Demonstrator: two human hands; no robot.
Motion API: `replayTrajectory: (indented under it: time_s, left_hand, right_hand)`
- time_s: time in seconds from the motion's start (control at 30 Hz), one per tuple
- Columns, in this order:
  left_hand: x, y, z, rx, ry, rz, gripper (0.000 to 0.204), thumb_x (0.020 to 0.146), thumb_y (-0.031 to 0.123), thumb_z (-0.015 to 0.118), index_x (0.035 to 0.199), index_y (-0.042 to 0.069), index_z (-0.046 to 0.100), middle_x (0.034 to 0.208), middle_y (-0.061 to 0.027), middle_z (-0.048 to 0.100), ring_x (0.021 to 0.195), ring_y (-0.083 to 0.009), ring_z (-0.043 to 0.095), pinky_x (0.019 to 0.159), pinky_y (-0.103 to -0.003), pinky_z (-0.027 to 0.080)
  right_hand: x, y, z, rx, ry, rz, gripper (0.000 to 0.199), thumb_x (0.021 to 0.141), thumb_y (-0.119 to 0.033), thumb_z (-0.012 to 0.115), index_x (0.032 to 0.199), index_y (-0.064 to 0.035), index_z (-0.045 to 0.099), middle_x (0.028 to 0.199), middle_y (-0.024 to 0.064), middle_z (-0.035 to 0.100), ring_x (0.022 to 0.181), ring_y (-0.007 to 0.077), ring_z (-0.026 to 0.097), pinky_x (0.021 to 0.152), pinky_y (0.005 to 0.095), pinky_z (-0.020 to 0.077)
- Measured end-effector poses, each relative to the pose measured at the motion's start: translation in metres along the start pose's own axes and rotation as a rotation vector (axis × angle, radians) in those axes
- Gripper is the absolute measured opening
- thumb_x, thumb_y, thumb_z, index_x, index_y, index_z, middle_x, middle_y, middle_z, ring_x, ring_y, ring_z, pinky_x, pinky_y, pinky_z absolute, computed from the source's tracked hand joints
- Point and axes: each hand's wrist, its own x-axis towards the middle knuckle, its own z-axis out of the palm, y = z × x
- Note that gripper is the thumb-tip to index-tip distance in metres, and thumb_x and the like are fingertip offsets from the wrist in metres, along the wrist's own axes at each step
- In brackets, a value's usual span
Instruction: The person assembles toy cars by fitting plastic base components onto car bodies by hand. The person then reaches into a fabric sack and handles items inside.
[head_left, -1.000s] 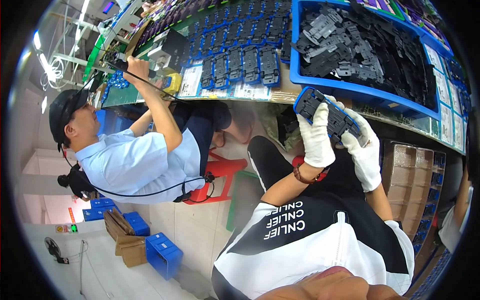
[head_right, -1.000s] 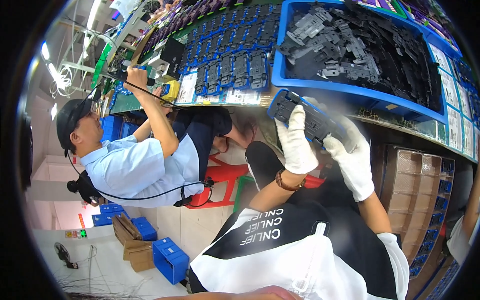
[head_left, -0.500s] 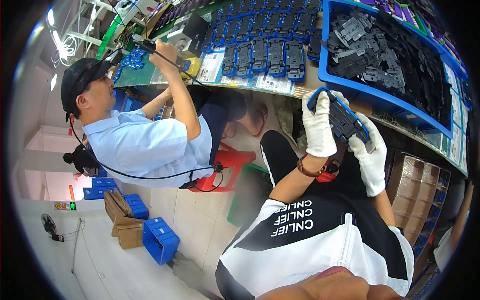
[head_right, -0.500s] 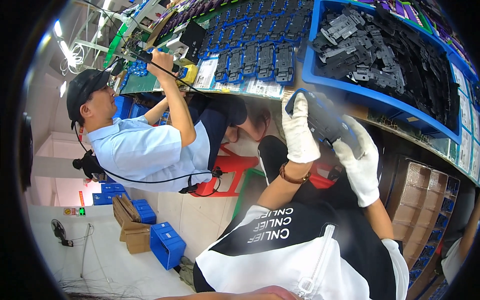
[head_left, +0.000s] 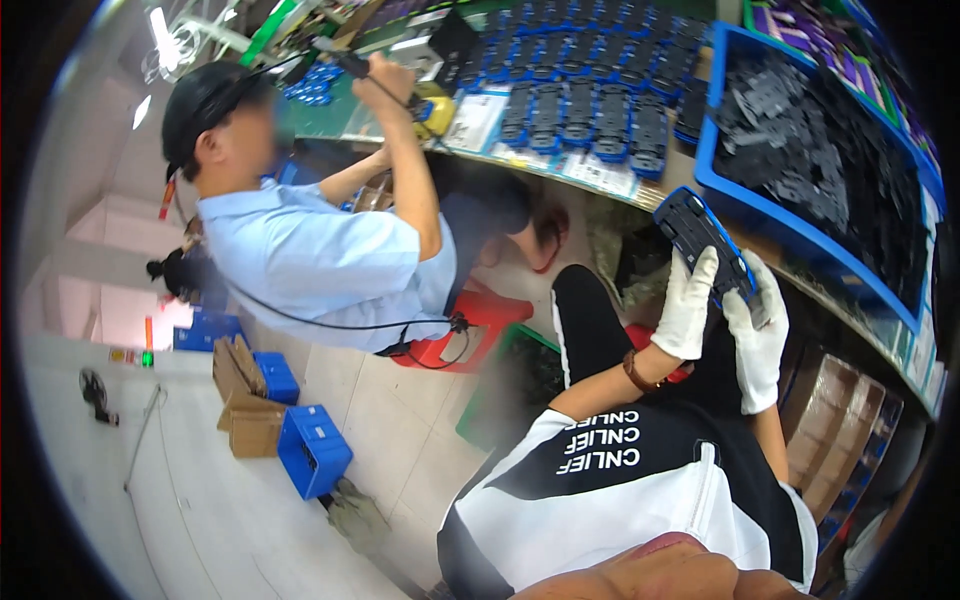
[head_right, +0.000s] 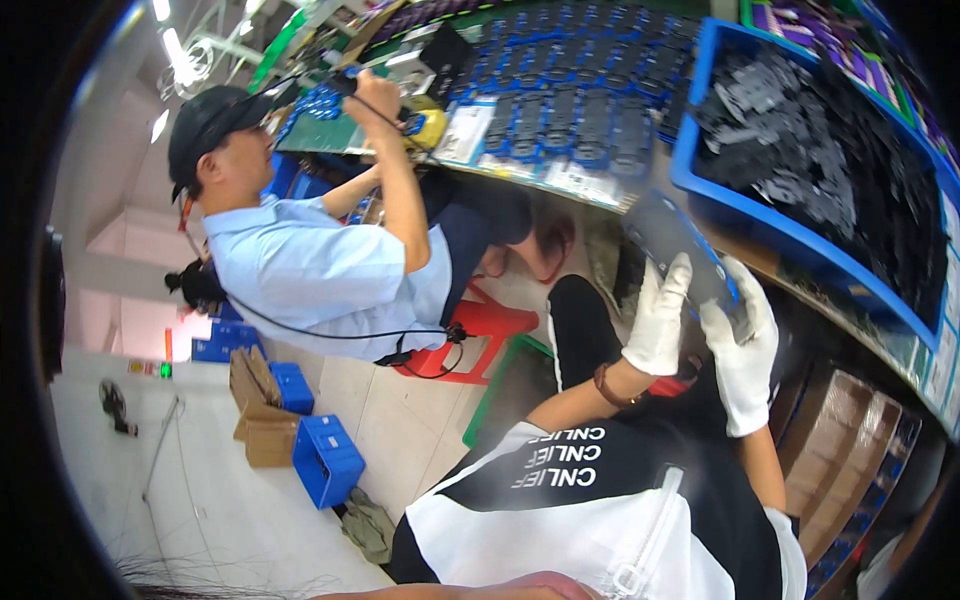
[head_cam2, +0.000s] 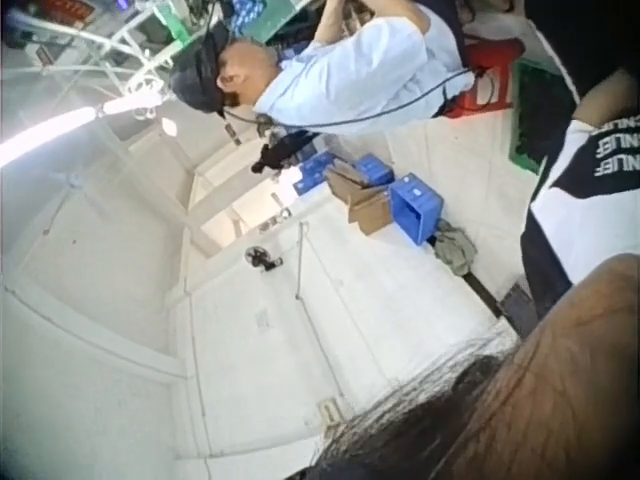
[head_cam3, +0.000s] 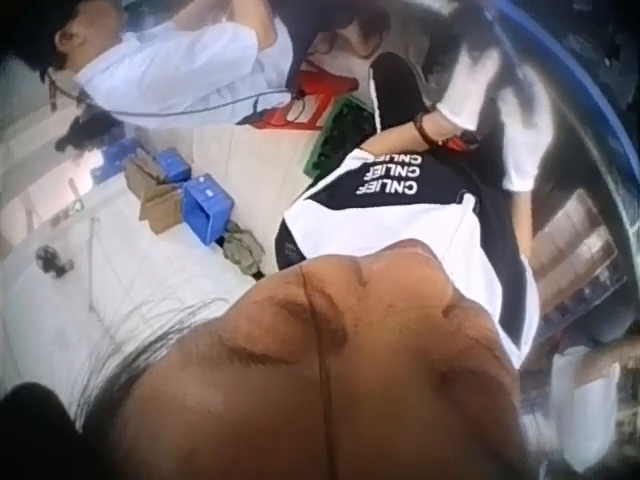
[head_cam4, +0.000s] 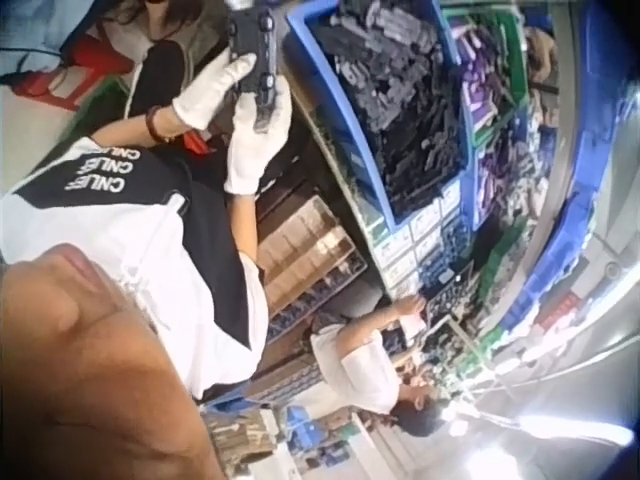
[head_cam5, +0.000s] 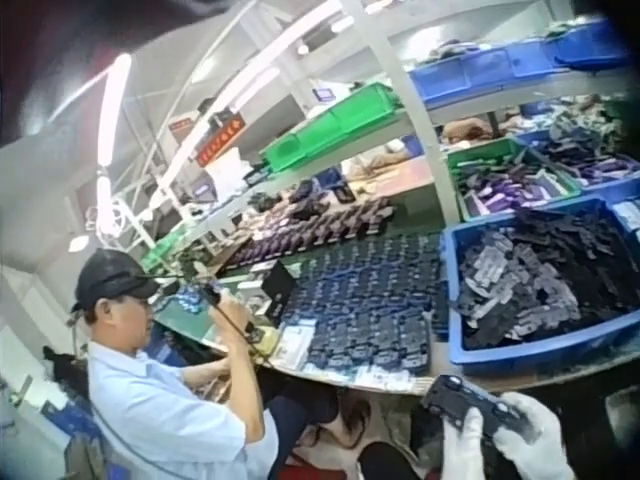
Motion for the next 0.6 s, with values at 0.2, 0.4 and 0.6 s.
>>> replayTrajectory:
  time_s: [0.2, 0.4, 0.6]
  left_hand:
    - [0.072, 0.066, -0.089, 0.168, 0.22, 0.305, 0.032, 0.1, 0.028, 0.043, 0.125, 0.009, 0.043, 0.087, -0.0063, 0.058, 0.072, -0.0167, 0.06, 0.06, -0.031, 0.053]
    - [0.209, 0.149, -0.215, 0.653, 0.571, 0.508, 0.039, 0.098, 0.021, 0.044, 0.136, 0.014, 0.041, 0.092, -0.0034, 0.061, 0.066, -0.01, 0.055, 0.041, -0.024, 0.039]
    - [0.268, 0.162, -0.228, 2.32, 0.088, 0.62, 0.041, 0.088, 0.007, 0.045, 0.128, 0.003, 0.052, 0.119, -0.0182, 0.059, 0.11, -0.0339, 0.055, 0.096, -0.038, 0.043]
  right_hand:
    - [-0.002, -0.013, -0.014, -0.508, -0.061, -0.304, 0.042, 0.085, -0.012, 0.064, 0.125, -0.0037, 0.054, 0.119, 0.0144, 0.054, 0.103, 0.0244, 0.057, 0.09, 0.0332, 0.047]
    - [-0.019, -0.007, -0.089, -0.626, 0.131, -0.285, 0.026, 0.089, -0.002, 0.057, 0.115, -0.0006, 0.06, 0.114, 0.0119, 0.057, 0.097, 0.0203, 0.059, 0.086, 0.0292, 0.0474]
    - [-0.051, -0.026, -0.143, -0.868, 0.447, -0.237, 0.022, 0.085, 0.002, 0.058, 0.106, -0.0001, 0.063, 0.105, 0.0127, 0.062, 0.099, 0.0257, 0.059, 0.089, 0.0321, 0.0451]
